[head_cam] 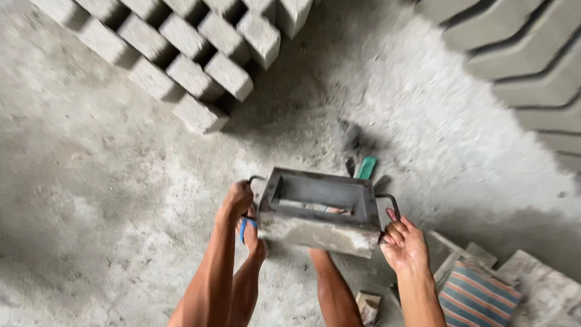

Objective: The person wipes a metal brick mold with a cloth and then uses a small brush and cloth to clean a wooden float and metal putty knives.

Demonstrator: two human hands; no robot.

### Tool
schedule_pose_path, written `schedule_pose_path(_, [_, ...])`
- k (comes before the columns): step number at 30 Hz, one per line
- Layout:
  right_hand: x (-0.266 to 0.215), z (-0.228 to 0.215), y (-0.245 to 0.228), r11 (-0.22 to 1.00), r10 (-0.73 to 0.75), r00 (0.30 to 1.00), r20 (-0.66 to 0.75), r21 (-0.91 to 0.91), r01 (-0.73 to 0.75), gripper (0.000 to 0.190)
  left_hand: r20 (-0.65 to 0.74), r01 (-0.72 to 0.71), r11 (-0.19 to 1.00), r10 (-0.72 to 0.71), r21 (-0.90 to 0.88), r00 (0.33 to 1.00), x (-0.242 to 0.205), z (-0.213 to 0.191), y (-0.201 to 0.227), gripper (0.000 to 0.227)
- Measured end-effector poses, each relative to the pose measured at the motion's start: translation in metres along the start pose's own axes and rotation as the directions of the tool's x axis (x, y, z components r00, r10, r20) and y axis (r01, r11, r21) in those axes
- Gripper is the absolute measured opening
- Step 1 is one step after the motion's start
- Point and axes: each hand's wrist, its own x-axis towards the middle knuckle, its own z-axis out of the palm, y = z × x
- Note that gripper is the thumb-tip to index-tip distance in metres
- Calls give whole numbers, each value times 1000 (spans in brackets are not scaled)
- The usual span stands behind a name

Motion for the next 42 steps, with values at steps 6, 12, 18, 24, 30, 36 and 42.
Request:
schedule_pose_path(6, [163,-19,55,989,131,985,-109,-57,-138,42,-172,-45,973,85,224,981,174,51,-69,45])
schedule_pose_path(12, [255,-14,77,986,162,974,-158,-2,-165,29,-200,163,906,-89,391,976,216,55,-57,42])
schedule_pose_path(18, [326,-54,101,990,138,929,-344,24,-138,10,-210,234,806,-139,544,968,278,51,-93,42])
schedule_pose_path(24, [226,71,27,123,-526,849,56,-982,141,47,-347,126,914,17,386,938,167,47,49,41])
schedule_pose_path(30, [270,118,2,-94,-595,738,320,-939,331,57,-334,209,971,-160,115,929,161,67,45,58])
schedule_pose_path(36, [286,111,12,-198,-723,507,470,-843,500,33,-548,-32,939,227,343,805,179,114,-6,33])
schedule_pose_path(42, [292,110,10,-157,-719,600,350,-924,349,22,-588,-54,954,226,295,777,171,118,-5,29])
